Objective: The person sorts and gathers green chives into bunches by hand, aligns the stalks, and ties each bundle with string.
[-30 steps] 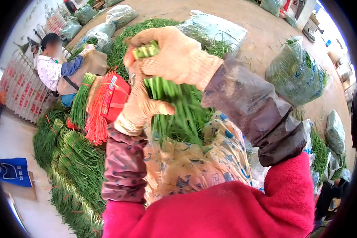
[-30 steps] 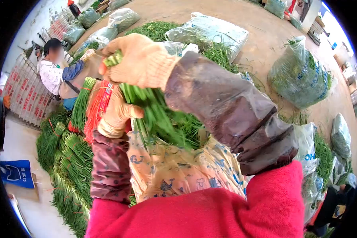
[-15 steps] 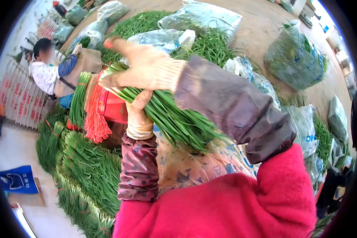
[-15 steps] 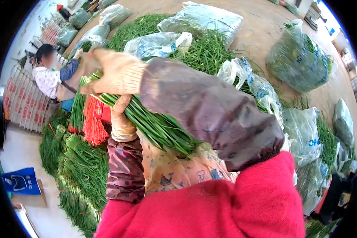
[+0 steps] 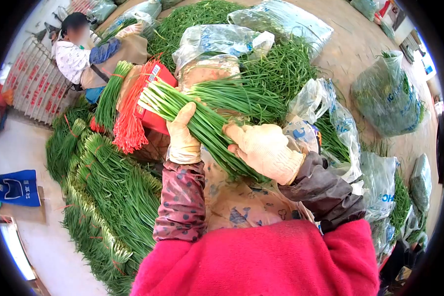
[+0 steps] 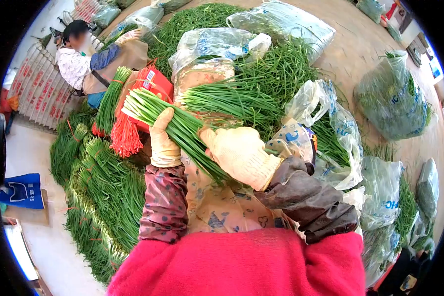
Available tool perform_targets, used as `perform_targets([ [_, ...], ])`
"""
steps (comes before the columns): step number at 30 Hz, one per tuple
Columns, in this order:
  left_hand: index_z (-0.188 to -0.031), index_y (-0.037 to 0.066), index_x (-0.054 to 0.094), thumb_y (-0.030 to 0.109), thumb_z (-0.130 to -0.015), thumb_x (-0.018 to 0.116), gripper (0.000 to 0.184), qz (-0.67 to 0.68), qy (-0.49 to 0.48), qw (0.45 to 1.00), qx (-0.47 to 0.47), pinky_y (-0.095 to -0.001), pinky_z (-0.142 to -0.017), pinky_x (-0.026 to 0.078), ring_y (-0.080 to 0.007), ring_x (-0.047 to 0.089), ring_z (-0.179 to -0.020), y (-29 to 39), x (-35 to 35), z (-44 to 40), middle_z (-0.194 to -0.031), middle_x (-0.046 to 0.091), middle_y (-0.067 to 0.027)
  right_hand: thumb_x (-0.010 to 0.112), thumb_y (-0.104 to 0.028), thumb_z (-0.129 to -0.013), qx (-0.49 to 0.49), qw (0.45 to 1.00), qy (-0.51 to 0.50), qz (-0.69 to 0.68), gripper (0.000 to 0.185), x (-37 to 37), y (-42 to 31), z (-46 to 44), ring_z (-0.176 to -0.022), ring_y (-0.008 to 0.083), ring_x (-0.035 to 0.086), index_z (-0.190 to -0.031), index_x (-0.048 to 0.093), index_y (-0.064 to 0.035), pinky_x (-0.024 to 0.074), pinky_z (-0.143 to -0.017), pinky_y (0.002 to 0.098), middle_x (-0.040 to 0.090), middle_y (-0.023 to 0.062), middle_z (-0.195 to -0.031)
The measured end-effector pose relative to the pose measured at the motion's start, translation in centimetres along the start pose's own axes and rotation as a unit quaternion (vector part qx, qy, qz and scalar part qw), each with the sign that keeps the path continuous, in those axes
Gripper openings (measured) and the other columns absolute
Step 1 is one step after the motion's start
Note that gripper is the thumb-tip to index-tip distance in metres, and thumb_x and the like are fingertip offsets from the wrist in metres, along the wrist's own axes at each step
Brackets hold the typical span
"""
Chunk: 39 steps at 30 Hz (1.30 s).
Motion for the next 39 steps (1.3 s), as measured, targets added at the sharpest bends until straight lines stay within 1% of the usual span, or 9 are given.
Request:
perform_targets([
  [6,-0.127,0.001,0.049,0.002,-0.081,0.061,0.047,0.011,0.047,0.999,-0.003,-0.0393,-0.074,0.054,-0.0248,0.064,-0.078,1.0,0.0,0.7,-0.094,0.064,-0.0146,0.058,-0.013,-0.074,-0.110,0.993,0.001,0.041,0.012,1.4,-1.2,-0.5,-0.047,0.0248,0.061,-0.079,0.057,-0.0024,0.0462,-0.040,0.0391,0.059,0.0093,-0.056],
  [8,-0.105,-0.002,0.060,0.018,-0.083,0.064,0.030,-0.037,0.061,0.997,0.001,-0.0370,-0.079,0.051,-0.0223,0.061,-0.082,1.4,-1.9,-0.1,-0.089,0.063,-0.0100,0.059,-0.014,-0.072,-0.242,0.968,-0.061,-0.004,0.011,1.2,-3.5,0.9,-0.049,0.0267,0.062,-0.075,0.058,-0.0030,0.0477,-0.042,0.0408,0.060,0.0102,-0.058],
  [11,-0.133,0.009,0.043,0.015,-0.084,0.062,0.053,0.040,-0.006,0.996,0.075,-0.0364,-0.083,0.049,-0.0158,0.056,-0.083,3.2,-2.8,-0.4,-0.096,0.055,-0.0038,0.059,-0.015,-0.073,-0.285,0.891,-0.320,-0.145,0.014,4.3,-5.8,2.7,-0.063,0.0333,0.066,-0.082,0.063,-0.0064,0.0511,-0.050,0.0435,0.063,0.0120,-0.064],
  [14,-0.129,0.004,0.043,0.017,-0.083,0.061,0.051,0.086,-0.127,0.982,0.112,-0.0345,-0.083,0.041,-0.0117,0.044,-0.074,4.5,-4.7,-0.3,-0.080,0.039,0.0014,0.059,-0.014,-0.074,-0.360,0.901,-0.075,-0.230,0.023,0.4,-4.1,1.9,-0.077,0.0300,0.065,-0.096,0.061,-0.0093,0.0533,-0.062,0.0409,0.064,0.0111,-0.091],
  [18,-0.144,0.019,0.033,0.011,-0.085,0.062,0.067,0.213,-0.276,0.926,0.146,-0.0316,-0.086,0.039,-0.0099,0.045,-0.080,5.1,-5.7,-0.1,-0.088,0.041,0.0043,0.058,-0.012,-0.078,-0.063,0.954,0.128,-0.265,0.049,0.0,-2.0,0.5,-0.091,0.0333,0.063,-0.126,0.048,-0.0130,0.0528,-0.071,0.0430,0.061,0.0137,-0.105],
  [26,-0.146,0.019,0.029,0.009,-0.085,0.061,0.070,0.206,-0.362,0.893,0.173,-0.0276,-0.075,0.036,-0.0080,0.044,-0.074,6.9,-6.2,0.6,-0.085,0.040,0.0043,0.061,-0.020,-0.074,0.078,0.927,-0.355,-0.095,0.039,9.3,8.2,5.0,-0.089,0.0378,0.065,-0.110,0.061,-0.0059,0.0516,-0.075,0.0465,0.066,0.0229,-0.096],
  [30,-0.146,0.018,0.027,0.007,-0.085,0.059,0.070,0.224,-0.374,0.882,0.177,-0.0267,-0.071,0.034,-0.0077,0.044,-0.070,7.0,-6.2,0.8,-0.083,0.041,0.0037,0.065,-0.022,-0.078,0.243,0.960,-0.139,0.004,0.041,2.5,10.0,3.8,-0.094,0.0367,0.063,-0.113,0.057,-0.0020,0.0506,-0.078,0.0457,0.065,0.0224,-0.097],
  [34,-0.146,0.018,0.026,0.009,-0.084,0.062,0.072,0.177,-0.360,0.900,0.172,-0.0257,-0.067,0.033,-0.0076,0.044,-0.067,6.5,-5.2,0.9,-0.082,0.042,0.0035,0.061,-0.028,-0.084,0.061,0.971,0.210,-0.099,0.040,-0.6,6.9,0.6,-0.096,0.0326,0.063,-0.114,0.055,-0.0026,0.0515,-0.080,0.0422,0.064,0.0174,-0.106],
  [39,-0.146,0.019,0.025,0.011,-0.083,0.064,0.075,0.165,-0.387,0.891,0.169,-0.0270,-0.066,0.033,-0.0082,0.044,-0.066,6.8,-4.4,0.7,-0.083,0.045,0.0022,0.054,-0.034,-0.088,0.038,0.975,0.090,-0.197,0.027,-1.4,1.1,-1.2,-0.077,0.0358,0.064,-0.093,0.065,-0.0100,0.0512,-0.067,0.0414,0.065,0.0136,-0.078],
])
Point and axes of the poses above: each hand's wrist, its own z-axis away from the middle knuckle, its own x-axis out of the palm, y = z × x, the point moved 1 cm from there along -z, towards the middle knuckle
